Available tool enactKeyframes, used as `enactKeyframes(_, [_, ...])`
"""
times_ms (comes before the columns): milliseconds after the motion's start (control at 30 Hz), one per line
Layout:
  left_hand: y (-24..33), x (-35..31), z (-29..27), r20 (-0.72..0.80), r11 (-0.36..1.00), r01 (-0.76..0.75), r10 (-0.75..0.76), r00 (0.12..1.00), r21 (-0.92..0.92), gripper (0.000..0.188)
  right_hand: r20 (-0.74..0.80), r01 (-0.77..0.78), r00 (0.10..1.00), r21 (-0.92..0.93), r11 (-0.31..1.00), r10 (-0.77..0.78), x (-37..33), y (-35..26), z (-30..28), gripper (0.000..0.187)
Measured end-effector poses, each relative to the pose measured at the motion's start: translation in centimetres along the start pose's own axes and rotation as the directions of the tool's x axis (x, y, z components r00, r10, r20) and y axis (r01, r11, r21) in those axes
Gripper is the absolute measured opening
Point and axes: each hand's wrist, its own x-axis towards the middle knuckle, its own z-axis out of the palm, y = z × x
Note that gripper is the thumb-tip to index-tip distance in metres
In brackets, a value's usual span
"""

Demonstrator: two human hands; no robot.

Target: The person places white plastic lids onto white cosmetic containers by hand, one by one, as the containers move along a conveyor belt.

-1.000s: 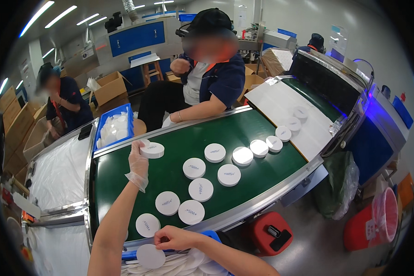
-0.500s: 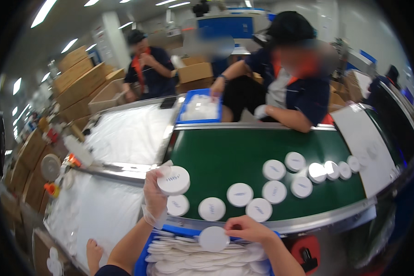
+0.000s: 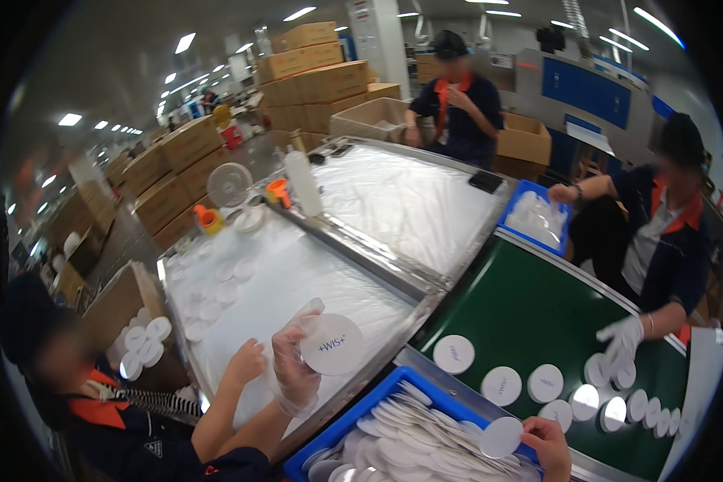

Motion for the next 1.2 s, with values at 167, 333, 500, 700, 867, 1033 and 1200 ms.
enactKeyframes(167, [1.1, -1.0, -5.3, -0.011, 0.963, -0.100, 0.106, 0.994, 0.251, 0.051, -0.113, 0.002, 0.994, -0.008, 1.000, -0.003, 0.3, 1.2, -0.5, 0.011])
enactKeyframes(333, [3.3, -2.0, -9.9, 0.020, 0.889, -0.128, 0.133, 0.991, 0.439, 0.054, -0.034, -0.076, 0.997, -0.206, 0.976, 0.071, 0.3, 3.0, -4.3, 0.004])
enactKeyframes(500, [2.9, -3.4, -13.3, -0.050, 0.883, 0.045, -0.024, 0.998, 0.467, 0.031, -0.127, -0.018, 0.992, -0.124, 0.992, 0.002, 0.3, 4.0, -4.5, 0.017])
enactKeyframes(700, [4.3, -3.6, -15.7, -0.016, 0.806, -0.061, 0.086, 0.996, 0.589, 0.053, -0.116, 0.000, 0.993, -0.056, 0.998, -0.006, 0.5, 4.5, -5.8, 0.023])
enactKeyframes(867, [4.1, -4.0, -17.2, 0.002, 0.701, -0.195, 0.266, 0.964, 0.686, 0.056, -0.103, 0.030, 0.994, -0.020, 0.999, -0.032, 0.8, 4.8, -5.8, 0.028])
enactKeyframes(1033, [4.6, -4.4, -18.3, 0.043, 0.648, -0.222, 0.281, 0.959, 0.729, 0.063, -0.175, -0.008, 0.984, -0.084, 0.996, -0.007, 0.5, 4.5, -5.6, 0.031])
enactKeyframes(1200, [4.5, -5.2, -19.3, 0.011, 0.643, -0.215, 0.306, 0.952, 0.735, 0.060, -0.210, 0.022, 0.977, -0.089, 0.996, -0.040, 0.4, 4.6, -5.4, 0.029])
